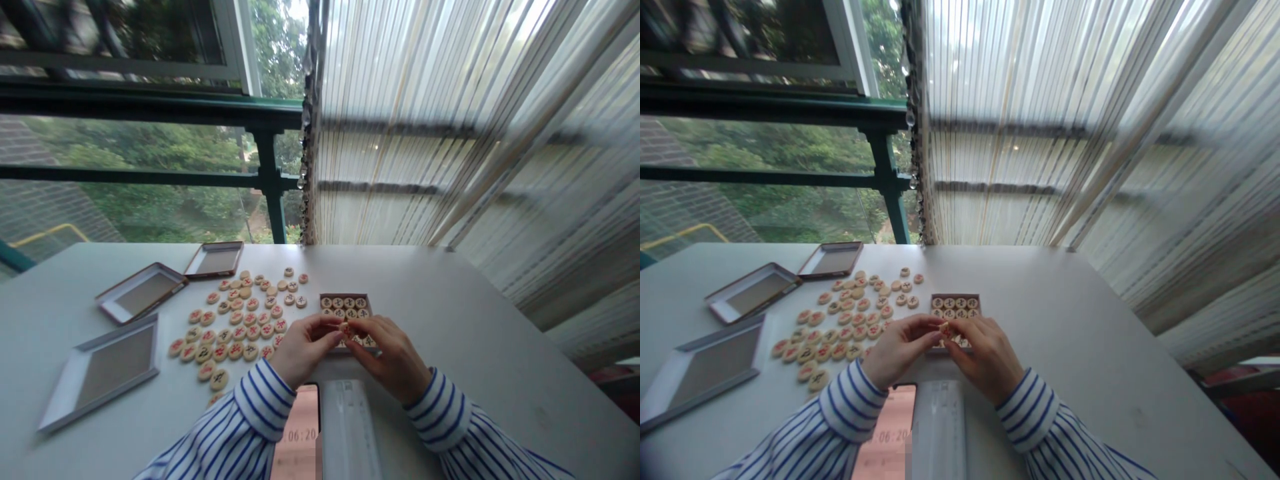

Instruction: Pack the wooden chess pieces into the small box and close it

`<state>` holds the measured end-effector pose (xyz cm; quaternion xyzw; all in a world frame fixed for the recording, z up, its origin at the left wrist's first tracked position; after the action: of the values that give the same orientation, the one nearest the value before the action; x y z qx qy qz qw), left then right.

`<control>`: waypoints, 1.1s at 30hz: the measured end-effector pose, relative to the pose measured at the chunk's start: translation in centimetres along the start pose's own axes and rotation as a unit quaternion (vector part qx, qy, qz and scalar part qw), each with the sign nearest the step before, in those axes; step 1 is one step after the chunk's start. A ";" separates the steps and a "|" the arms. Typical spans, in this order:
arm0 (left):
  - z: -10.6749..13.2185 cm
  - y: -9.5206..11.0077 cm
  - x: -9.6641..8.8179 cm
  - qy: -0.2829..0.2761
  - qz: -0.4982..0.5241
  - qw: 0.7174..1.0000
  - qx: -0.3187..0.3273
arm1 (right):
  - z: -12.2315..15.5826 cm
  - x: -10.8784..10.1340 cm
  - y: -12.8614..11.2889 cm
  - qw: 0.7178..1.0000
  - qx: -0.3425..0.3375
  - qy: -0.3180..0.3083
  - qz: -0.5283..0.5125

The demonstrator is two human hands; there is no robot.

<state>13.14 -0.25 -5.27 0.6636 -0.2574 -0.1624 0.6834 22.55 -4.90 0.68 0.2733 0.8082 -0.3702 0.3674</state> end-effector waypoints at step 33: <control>0.7 0.0 -1.4 0.047 -0.078 0.996 -0.010 | 0.2 0.6 0.8 0.991 0.052 0.008 -0.124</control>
<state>11.62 -0.05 -5.48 0.6819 -0.1710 -0.1866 0.6863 22.88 -4.49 -0.19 0.1927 0.8183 -0.4525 0.2975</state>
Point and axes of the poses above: each hand's wrist, its own z-axis away from the middle knuckle, its own x-axis out of the palm, y = z × x, the point moved 10 cm from there along -z, towards the middle knuckle, and after that the axes turned 8 degrees about -y, right-handed, at the moved point
